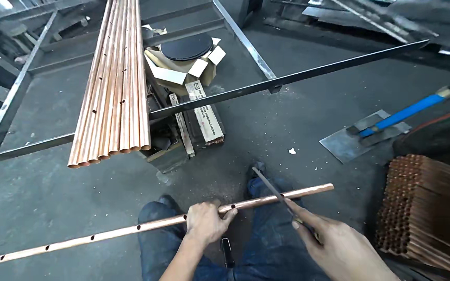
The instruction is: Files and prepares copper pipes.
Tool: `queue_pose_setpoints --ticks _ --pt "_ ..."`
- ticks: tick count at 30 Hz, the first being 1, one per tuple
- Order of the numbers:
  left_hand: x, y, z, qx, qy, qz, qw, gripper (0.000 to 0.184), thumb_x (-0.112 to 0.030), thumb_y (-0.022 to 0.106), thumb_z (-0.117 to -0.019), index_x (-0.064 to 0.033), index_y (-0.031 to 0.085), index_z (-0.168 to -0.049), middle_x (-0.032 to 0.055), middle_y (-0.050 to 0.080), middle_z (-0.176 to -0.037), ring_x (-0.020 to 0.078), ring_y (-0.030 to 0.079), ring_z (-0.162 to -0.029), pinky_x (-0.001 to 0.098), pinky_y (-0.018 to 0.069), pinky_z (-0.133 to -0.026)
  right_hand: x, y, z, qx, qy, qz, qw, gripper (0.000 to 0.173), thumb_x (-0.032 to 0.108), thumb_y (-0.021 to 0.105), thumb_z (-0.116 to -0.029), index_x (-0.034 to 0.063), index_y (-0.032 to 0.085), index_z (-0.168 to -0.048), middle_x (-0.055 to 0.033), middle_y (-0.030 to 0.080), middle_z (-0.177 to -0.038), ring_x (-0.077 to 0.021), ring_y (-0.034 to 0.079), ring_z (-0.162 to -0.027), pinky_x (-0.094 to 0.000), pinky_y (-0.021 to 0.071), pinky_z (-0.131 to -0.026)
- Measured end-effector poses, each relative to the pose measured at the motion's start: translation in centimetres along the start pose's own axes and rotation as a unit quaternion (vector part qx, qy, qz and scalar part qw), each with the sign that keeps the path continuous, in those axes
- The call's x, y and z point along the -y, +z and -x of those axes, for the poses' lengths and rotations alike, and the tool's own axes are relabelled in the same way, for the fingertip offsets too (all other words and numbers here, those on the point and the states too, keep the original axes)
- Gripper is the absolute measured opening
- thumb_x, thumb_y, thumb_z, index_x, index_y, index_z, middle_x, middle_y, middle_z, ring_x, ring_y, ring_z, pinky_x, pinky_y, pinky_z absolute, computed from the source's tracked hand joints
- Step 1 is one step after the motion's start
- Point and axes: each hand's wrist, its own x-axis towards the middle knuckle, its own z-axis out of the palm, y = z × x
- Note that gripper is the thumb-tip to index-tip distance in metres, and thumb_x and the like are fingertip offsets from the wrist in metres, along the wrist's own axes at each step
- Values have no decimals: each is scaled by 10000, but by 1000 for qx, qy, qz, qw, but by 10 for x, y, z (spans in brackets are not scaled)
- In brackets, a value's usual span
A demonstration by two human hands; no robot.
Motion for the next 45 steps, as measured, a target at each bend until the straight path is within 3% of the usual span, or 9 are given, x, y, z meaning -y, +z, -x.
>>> queue_pose_setpoints --ticks 5,10,15,19,22,26,37,42,45 --pt "10 -4 3 29 7 -26 999 924 -878 138 -923 -177 710 -1110 104 751 -1015 309 725 -1024 565 560 -882 -6 8 -6 -44 -21 21 999 513 398 514 -1003 340 544 -1512 -76 746 -896 -285 693 -661 -535 558 -565" --pt "78 -7 24 33 -8 -63 997 924 -861 130 -932 -161 713 -1087 123 751 -981 328 723 -1010 584 537 -927 -6 17 2 59 -31 70 995 527 366 525 -1026 349 486 -1551 -134 739 -1003 -349 722 -775 -555 568 -626" --pt "93 -2 19 -4 50 -56 997 878 -818 174 -963 -153 732 -1091 69 742 -1123 280 639 -1204 571 356 -1155 3 36 -1 123 -14 43 991 551 351 517 -1033 302 450 -1578 -148 722 -1103 -353 725 -875 -551 584 -722" --pt "17 -14 -2 55 51 29 997 877 -878 466 -864 -138 654 -1296 106 705 -1235 296 658 -1194 575 497 -1055 5 39 -2 110 -13 39 993 548 337 525 -1031 281 463 -1572 -154 725 -1088 -351 727 -866 -541 587 -720" --pt "-21 -25 -19 145 -35 2 989 756 -783 549 -889 -81 716 -1112 160 732 -1124 356 700 -1098 622 543 -932 7 37 -1 118 -12 48 992 547 368 509 -1040 274 458 -1576 -162 725 -1087 -360 729 -866 -544 586 -717" --pt "-25 -26 -23 169 -62 -25 983 476 -533 580 -917 -77 717 -949 151 738 -1063 345 713 -1045 619 559 -849 5 24 3 126 -44 49 990 503 401 483 -1054 321 492 -1551 -146 738 -1034 -357 729 -835 -553 578 -685" --pt "-32 -29 -32 195 -76 -4 978 412 -462 624 -890 -73 709 -991 156 732 -1081 360 709 -1048 640 556 -830 7 20 -7 155 -121 69 978 476 335 459 -1061 294 521 -1532 -167 725 -934 -372 713 -756 -543 566 -622" --pt "-35 -25 -23 139 -77 -23 987 354 -414 627 -902 -80 710 -983 127 741 -1066 330 715 -1046 584 575 -847 47 22 -91 268 -72 124 953 479 355 412 -1064 329 487 -1536 -144 740 -1068 -377 712 -1017 -596 555 -854" --pt "-33 -25 -23 143 -71 -18 987 353 -409 619 -910 -76 712 -984 132 742 -1068 337 714 -1048 589 569 -850 27 -2 -49 191 -109 73 973 473 379 485 -1044 356 533 -1514 -139 744 -963 -368 725 -821 -579 570 -679"
